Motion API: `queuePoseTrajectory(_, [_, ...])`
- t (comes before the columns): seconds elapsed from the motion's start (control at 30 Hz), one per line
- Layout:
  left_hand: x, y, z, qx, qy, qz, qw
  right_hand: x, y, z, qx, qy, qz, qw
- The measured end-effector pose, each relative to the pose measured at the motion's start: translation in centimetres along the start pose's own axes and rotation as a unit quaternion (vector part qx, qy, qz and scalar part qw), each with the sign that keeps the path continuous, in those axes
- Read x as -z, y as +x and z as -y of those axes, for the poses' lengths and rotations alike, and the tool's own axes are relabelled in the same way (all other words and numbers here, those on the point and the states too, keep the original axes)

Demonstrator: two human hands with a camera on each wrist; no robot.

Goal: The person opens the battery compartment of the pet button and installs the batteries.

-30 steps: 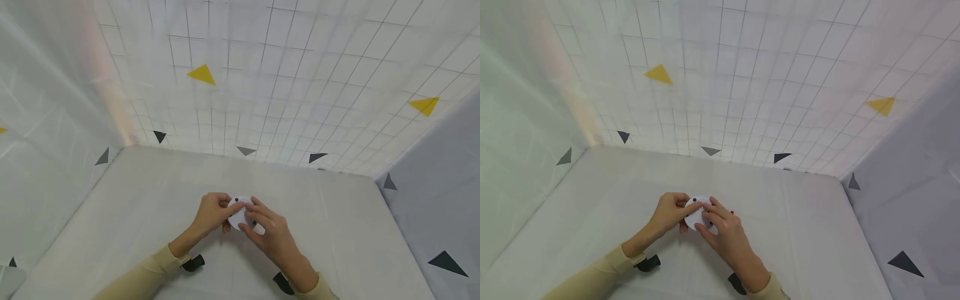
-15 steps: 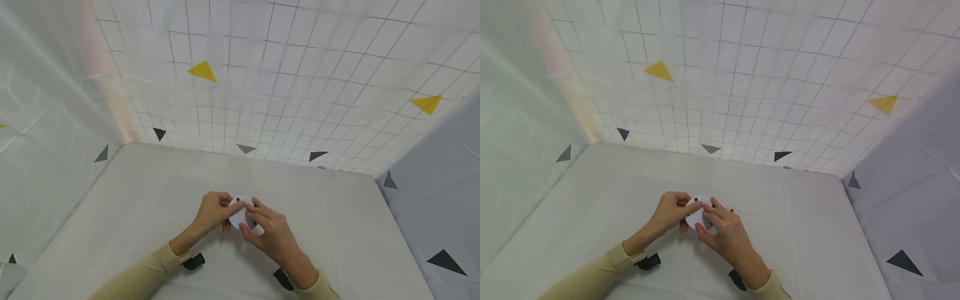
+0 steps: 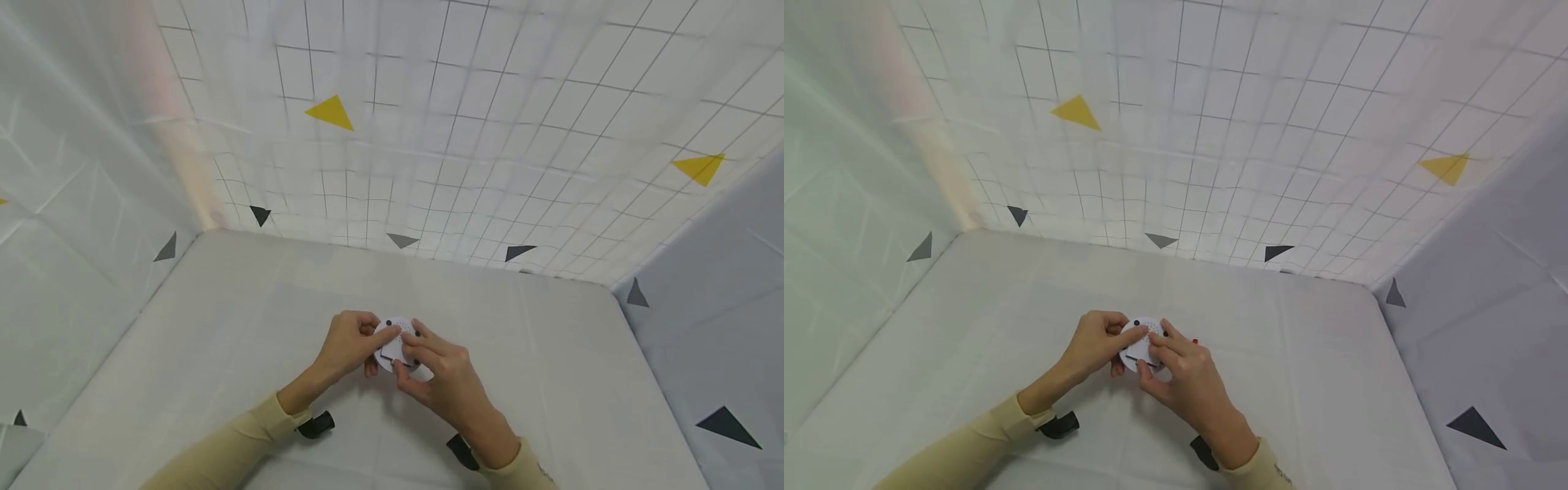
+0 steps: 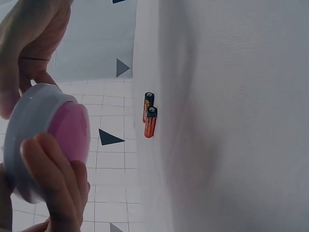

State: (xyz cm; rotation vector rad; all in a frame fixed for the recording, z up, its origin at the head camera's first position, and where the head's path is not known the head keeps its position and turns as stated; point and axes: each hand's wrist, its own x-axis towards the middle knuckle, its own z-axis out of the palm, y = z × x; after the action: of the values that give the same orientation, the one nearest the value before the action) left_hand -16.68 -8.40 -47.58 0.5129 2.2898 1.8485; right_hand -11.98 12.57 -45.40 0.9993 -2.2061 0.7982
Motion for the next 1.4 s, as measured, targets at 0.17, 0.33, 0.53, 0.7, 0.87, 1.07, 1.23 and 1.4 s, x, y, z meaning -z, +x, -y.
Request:
queuePoseTrajectory(0.17, [0.2,0.0,-0.2,0.001,-0.005,-0.003,1.0000,0.3,0.2,0.0,-0.006,0.001,0.006,1.0000])
queuePoseTrajectory(0.33, [0.2,0.1,-0.4,0.000,-0.006,-0.003,1.0000,0.4,0.3,0.1,-0.011,-0.015,0.004,0.9998])
queuePoseTrajectory(0.53, [0.2,0.2,-0.4,0.001,-0.008,-0.013,0.9999,0.4,0.2,0.1,-0.015,-0.020,0.008,0.9997])
queuePoseTrajectory(0.7, [0.3,0.2,-0.4,0.009,-0.007,-0.020,0.9997,0.3,0.2,0.2,-0.009,-0.007,0.012,0.9999])
queuePoseTrajectory(0.87, [0.2,0.1,-0.4,0.011,-0.006,-0.023,0.9997,0.3,0.2,0.2,-0.020,0.022,0.014,0.9995])
queuePoseTrajectory(1.07, [0.0,0.0,-0.2,0.010,-0.009,-0.020,0.9997,0.4,0.0,0.2,-0.060,0.068,0.029,0.9955])
queuePoseTrajectory(1.23, [0.0,0.0,0.0,0.008,-0.009,-0.017,0.9998,0.7,0.0,0.2,-0.079,0.084,0.039,0.9925])
queuePoseTrajectory(1.4, [0.2,0.1,-0.2,0.006,0.001,-0.019,0.9998,1.2,0.1,0.2,-0.105,0.089,0.060,0.9886])
